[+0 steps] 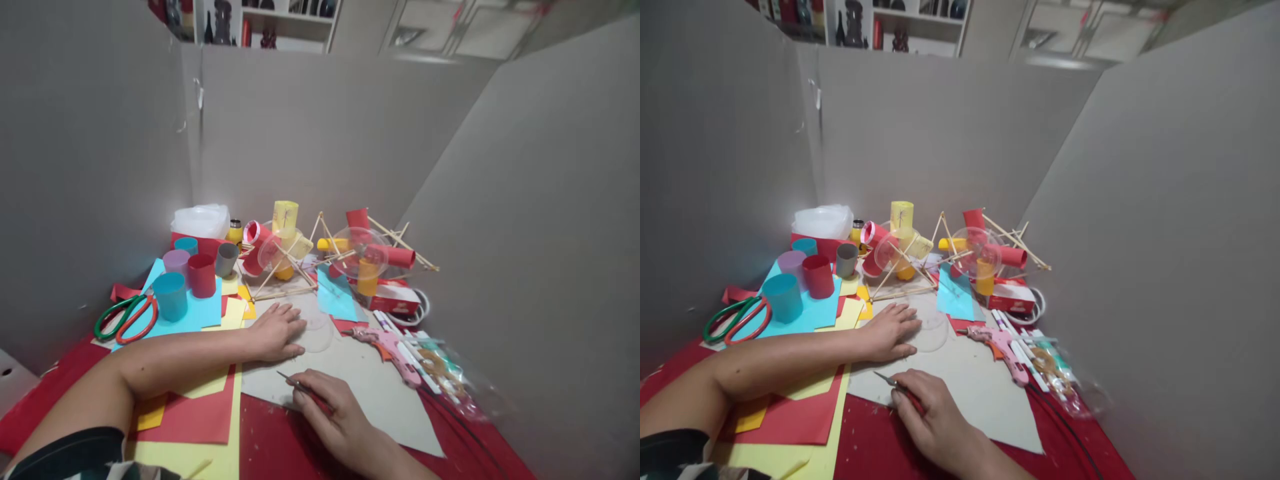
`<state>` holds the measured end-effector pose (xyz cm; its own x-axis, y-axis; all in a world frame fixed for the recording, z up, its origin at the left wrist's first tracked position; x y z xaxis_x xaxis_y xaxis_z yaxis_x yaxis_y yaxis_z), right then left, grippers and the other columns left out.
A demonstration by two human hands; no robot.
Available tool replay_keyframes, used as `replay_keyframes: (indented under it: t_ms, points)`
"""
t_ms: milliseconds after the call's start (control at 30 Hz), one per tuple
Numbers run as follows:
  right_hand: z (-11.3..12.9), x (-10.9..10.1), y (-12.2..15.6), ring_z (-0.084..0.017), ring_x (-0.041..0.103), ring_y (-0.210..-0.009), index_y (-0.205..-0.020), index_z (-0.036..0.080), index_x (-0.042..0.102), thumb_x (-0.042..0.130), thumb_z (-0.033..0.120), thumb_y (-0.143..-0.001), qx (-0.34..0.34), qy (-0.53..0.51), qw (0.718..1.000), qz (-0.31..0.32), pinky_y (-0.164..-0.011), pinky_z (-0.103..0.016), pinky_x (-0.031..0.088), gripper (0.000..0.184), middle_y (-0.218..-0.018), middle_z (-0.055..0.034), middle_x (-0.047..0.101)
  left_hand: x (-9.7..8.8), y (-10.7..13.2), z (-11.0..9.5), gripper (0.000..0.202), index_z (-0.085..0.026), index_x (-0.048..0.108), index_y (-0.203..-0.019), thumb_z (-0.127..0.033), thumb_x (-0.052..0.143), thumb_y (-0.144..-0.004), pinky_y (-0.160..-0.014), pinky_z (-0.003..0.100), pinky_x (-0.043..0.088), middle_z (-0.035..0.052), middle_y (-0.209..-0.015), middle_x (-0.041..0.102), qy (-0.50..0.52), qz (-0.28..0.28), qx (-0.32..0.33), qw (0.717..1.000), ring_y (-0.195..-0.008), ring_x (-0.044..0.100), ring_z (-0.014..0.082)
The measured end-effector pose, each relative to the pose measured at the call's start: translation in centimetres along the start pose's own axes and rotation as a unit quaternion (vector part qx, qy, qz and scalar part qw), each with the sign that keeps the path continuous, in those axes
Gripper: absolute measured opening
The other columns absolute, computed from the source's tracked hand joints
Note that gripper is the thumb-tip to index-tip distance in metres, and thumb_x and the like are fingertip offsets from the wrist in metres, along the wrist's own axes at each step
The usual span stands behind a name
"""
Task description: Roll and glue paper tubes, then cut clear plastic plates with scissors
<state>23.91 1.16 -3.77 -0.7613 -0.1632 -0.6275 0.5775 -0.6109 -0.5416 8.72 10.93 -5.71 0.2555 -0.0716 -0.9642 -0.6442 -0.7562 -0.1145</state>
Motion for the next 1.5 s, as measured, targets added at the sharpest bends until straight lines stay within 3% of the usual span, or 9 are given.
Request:
replay_keyframes:
  t_ms: [233,500,800,867,967,1067,1200,1333,1500]
  points:
    - [-1.0,0.2,0.0,-0.015,0.067,-0.07,-0.094,0.019,0.066,0.048,0.022,-0.098,0.024,0.013,0.999,0.021,-0.068,-0.022,0.051,0.019,-0.078,-0.0041,0.072,-0.5,-1.0,0.7,0.061,-0.014,0.059,-0.139,-0.051,0.064,-0.092,-0.115,0.057,0.039,0.0217,-0.148,0.055,-0.032,-0.019,-0.005,0.999,-0.137,0.051,0.0398]
    - [-3.4,0.6,-0.1,-0.015,0.065,-0.064,-0.096,0.019,0.065,0.047,0.024,-0.097,0.0,0.041,0.999,0.02,-0.062,-0.023,0.049,0.019,-0.074,-0.0047,0.07,0.5,-0.7,1.2,0.062,-0.017,0.056,-0.143,-0.052,0.06,-0.093,-0.117,0.058,0.037,0.0209,-0.153,0.051,0.002,-0.043,-0.018,0.999,-0.142,0.047,0.0397]
    - [-3.3,-0.2,-0.3,-0.016,0.064,-0.067,-0.096,0.019,0.067,0.051,0.034,-0.099,0.07,-0.02,0.997,-0.033,-0.064,-0.026,0.052,0.022,-0.076,-0.0052,0.069,-0.2,-0.5,1.9,0.05,-0.01,0.062,-0.137,-0.025,0.058,-0.09,-0.12,0.06,0.031,0.0238,-0.151,0.054,0.148,-0.12,-0.018,0.982,-0.143,0.046,0.0382]
    - [-4.2,-0.5,-0.2,-0.016,0.063,-0.067,-0.096,0.019,0.064,0.056,0.044,-0.097,0.153,-0.103,0.978,-0.092,-0.062,-0.027,0.052,0.026,-0.076,-0.0044,0.068,-1.1,-0.1,1.3,0.045,-0.011,0.066,-0.131,-0.024,0.057,-0.09,-0.118,0.053,0.038,0.0211,-0.143,0.062,0.195,-0.146,-0.014,0.97,-0.136,0.055,0.0334]
    - [-5.5,-0.7,-0.4,-0.014,0.059,-0.06,-0.098,0.021,0.057,0.063,0.058,-0.091,0.268,-0.25,0.913,-0.179,-0.053,-0.025,0.05,0.038,-0.076,-0.0012,0.064,-2.3,0.8,-0.6,0.039,-0.012,0.07,-0.124,-0.03,0.055,-0.093,-0.106,0.039,0.051,0.0165,-0.125,0.073,0.266,-0.16,0.01,0.95,-0.118,0.068,0.0253]
    - [-6.0,-0.6,-1.1,-0.011,0.056,-0.054,-0.1,0.022,0.054,0.064,0.062,-0.089,0.299,-0.31,0.882,-0.191,-0.049,-0.024,0.048,0.043,-0.074,0.0025,0.06,-2.5,1.4,-2.5,0.048,-0.011,0.069,-0.125,-0.047,0.055,-0.096,-0.089,0.034,0.058,0.0146,-0.109,0.077,0.397,-0.133,0.043,0.907,-0.099,0.073,0.022]
    - [-6.1,-0.1,-1.5,-0.01,0.052,-0.054,-0.098,0.02,0.054,0.062,0.061,-0.091,0.292,-0.29,0.901,-0.139,-0.05,-0.023,0.045,0.041,-0.072,0.0049,0.054,-2.0,1.3,-3.0,0.06,-0.012,0.073,-0.103,-0.063,0.08,-0.074,-0.08,0.032,0.056,0.0084,-0.086,0.074,0.631,-0.088,-0.005,0.771,-0.077,0.069,0.0173]
    - [-6.2,0.3,-1.3,-0.012,0.055,-0.068,-0.101,0.019,0.057,0.06,0.057,-0.094,0.274,-0.258,0.918,-0.122,-0.058,-0.024,0.048,0.038,-0.081,0.001,0.058,-2.3,1.0,-2.0,0.054,-0.014,0.06,-0.073,-0.062,0.085,-0.069,-0.065,0.023,0.047,0.0009,-0.069,0.065,0.636,-0.118,-0.056,0.761,-0.062,0.059,0.0096]
    - [-5.6,0.0,-1.1,-0.015,0.058,-0.076,-0.102,0.02,0.058,0.058,0.05,-0.096,0.233,-0.198,0.948,-0.086,-0.066,-0.026,0.051,0.031,-0.087,-0.0019,0.063,-2.2,0.9,-2.1,0.057,-0.014,0.063,-0.079,-0.062,0.088,-0.062,-0.056,0.022,0.042,-0.0009,-0.064,0.064,0.652,-0.068,-0.072,0.751,-0.055,0.054,0.0089]
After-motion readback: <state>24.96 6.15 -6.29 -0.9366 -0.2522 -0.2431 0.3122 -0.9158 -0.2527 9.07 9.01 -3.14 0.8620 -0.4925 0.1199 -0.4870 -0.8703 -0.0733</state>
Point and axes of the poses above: each hand's wrist, its own y-axis away from the middle knuckle, its own x-axis out of the palm, z = x × y, the point moved 3 cm from there along -y, towards the middle knuckle
